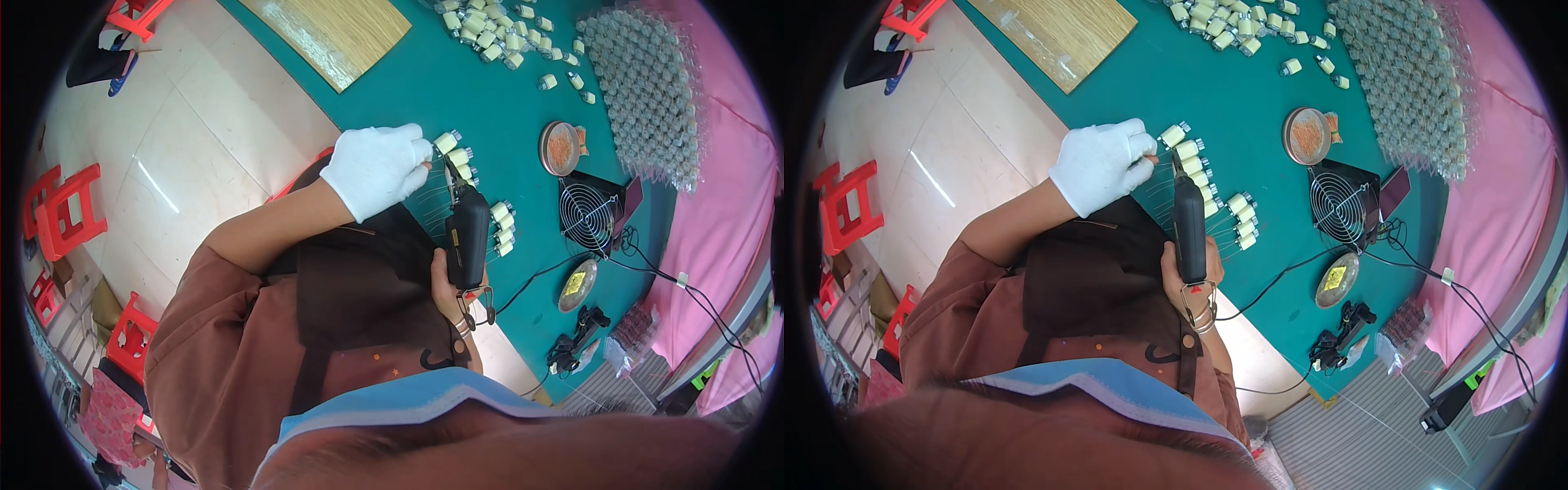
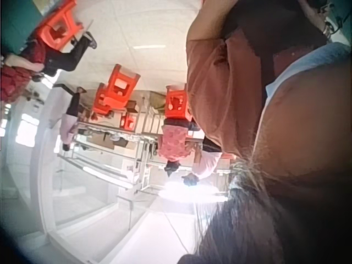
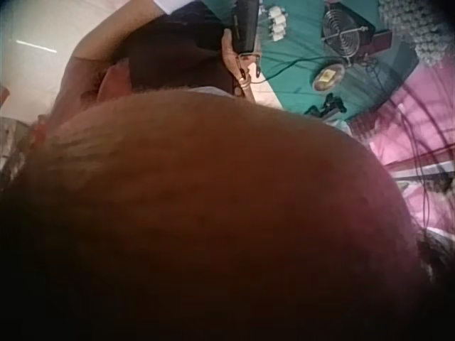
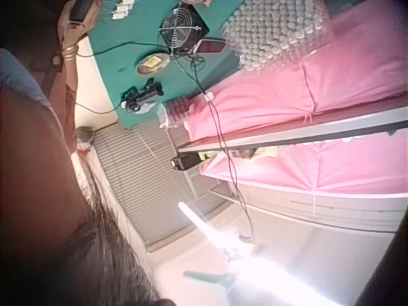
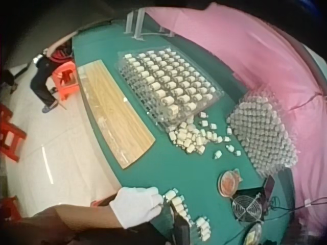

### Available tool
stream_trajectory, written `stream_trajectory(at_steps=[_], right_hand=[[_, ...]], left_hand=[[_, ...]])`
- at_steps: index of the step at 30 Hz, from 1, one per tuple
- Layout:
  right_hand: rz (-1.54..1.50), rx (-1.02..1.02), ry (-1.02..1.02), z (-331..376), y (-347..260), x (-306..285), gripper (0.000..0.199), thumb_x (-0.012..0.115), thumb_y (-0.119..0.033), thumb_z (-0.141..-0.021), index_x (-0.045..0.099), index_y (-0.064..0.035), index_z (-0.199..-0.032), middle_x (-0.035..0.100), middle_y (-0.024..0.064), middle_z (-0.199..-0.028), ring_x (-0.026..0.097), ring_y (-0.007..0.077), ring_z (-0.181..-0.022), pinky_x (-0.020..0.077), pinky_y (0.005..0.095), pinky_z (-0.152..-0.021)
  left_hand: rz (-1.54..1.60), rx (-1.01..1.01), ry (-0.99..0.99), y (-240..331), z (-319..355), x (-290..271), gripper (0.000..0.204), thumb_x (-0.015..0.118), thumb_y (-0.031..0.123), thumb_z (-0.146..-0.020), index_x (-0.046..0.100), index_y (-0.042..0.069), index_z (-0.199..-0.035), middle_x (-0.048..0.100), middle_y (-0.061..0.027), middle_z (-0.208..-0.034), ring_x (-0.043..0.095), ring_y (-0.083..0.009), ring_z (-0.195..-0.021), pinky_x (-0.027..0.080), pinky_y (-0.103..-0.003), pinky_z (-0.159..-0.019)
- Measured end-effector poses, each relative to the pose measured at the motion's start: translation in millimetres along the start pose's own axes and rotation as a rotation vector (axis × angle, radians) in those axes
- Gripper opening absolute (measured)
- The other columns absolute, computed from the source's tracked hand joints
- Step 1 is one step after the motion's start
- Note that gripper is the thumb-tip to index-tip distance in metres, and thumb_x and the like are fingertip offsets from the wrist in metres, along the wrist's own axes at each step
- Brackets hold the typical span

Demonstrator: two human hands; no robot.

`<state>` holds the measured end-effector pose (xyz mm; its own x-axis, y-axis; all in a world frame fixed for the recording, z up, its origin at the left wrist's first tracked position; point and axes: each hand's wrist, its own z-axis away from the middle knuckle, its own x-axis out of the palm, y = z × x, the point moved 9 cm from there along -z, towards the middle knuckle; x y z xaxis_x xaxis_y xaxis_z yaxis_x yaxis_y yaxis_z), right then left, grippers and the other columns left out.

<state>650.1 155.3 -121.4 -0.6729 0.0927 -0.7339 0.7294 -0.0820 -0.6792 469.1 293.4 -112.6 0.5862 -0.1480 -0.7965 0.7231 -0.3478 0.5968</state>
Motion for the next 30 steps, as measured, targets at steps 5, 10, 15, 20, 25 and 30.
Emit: stream_trajectory(at_steps=[5, 10, 15, 20, 25, 30], right_hand=[[-0.004, 0.044, -0.056, -3.1, -1.0, 0.6, 0.03, 0.08, -0.003, -0.074, 0.061, 0.0007, -0.098, 0.064, 0.0161, -0.083, 0.064, 0.0322, -0.065, 0.0507, 0.039, -0.06], [0.003, 0.056, -0.039, 0.5, 5.1, 1.0, 0.031, 0.08, -0.003, -0.074, 0.061, 0.0011, -0.099, 0.065, 0.0166, -0.085, 0.065, 0.0321, -0.066, 0.0513, 0.0384, -0.061], [-0.018, 0.003, -0.008, -0.5, 1.9, -0.4, 0.031, 0.08, -0.003, -0.073, 0.062, 0.0011, -0.098, 0.065, 0.0169, -0.085, 0.065, 0.0322, -0.067, 0.0518, 0.0386, -0.062], [-0.001, 0.004, -0.026, -1.2, 1.2, 0.3, 0.031, 0.081, -0.003, -0.073, 0.062, 0.0008, -0.098, 0.065, 0.0168, -0.085, 0.065, 0.0319, -0.067, 0.0518, 0.0385, -0.062], [-0.054, 0.011, 0.008, -0.3, 0.6, -0.6, 0.031, 0.08, -0.004, -0.074, 0.062, 0.0007, -0.099, 0.065, 0.0169, -0.085, 0.066, 0.0319, -0.067, 0.0518, 0.0384, -0.062], [-0.039, 0.02, -0.031, 0.9, 6.4, 0.5, 0.03, 0.08, -0.004, -0.074, 0.062, 0.001, -0.098, 0.065, 0.0169, -0.085, 0.066, 0.0328, -0.068, 0.0517, 0.0397, -0.062]], left_hand=[[-0.002, -0.009, -0.002, -0.2, -0.2, 0.4, 0.009, 0.067, 0.025, -0.085, 0.067, 0.016, -0.081, 0.061, -0.0018, -0.082, 0.066, -0.0245, -0.068, 0.053, -0.037, -0.057], [-0.002, -0.014, -0.002, -0.2, -2.0, -0.1, 0.01, 0.066, 0.025, -0.085, 0.067, 0.015, -0.082, 0.062, -0.0024, -0.082, 0.066, -0.0256, -0.067, 0.054, -0.038, -0.059], [-0.004, -0.029, -0.035, -0.5, -3.0, 1.1, 0.011, 0.066, 0.026, -0.085, 0.067, 0.015, -0.082, 0.062, -0.0029, -0.083, 0.066, -0.0266, -0.069, 0.054, -0.039, -0.06], [-0.006, -0.033, -0.045, -1.4, -4.1, 1.1, 0.011, 0.066, 0.026, -0.085, 0.068, 0.016, -0.082, 0.062, -0.003, -0.083, 0.067, -0.027, -0.069, 0.054, -0.039, -0.061], [0.002, -0.037, -0.081, -2.0, -5.3, 3.3, 0.011, 0.066, 0.026, -0.086, 0.068, 0.016, -0.083, 0.062, -0.0031, -0.084, 0.067, -0.0278, -0.07, 0.054, -0.04, -0.061], [0.003, -0.042, -0.082, -2.3, -5.5, 1.4, 0.01, 0.066, 0.026, -0.086, 0.068, 0.016, -0.083, 0.062, -0.0032, -0.084, 0.067, -0.0279, -0.07, 0.054, -0.04, -0.061]])
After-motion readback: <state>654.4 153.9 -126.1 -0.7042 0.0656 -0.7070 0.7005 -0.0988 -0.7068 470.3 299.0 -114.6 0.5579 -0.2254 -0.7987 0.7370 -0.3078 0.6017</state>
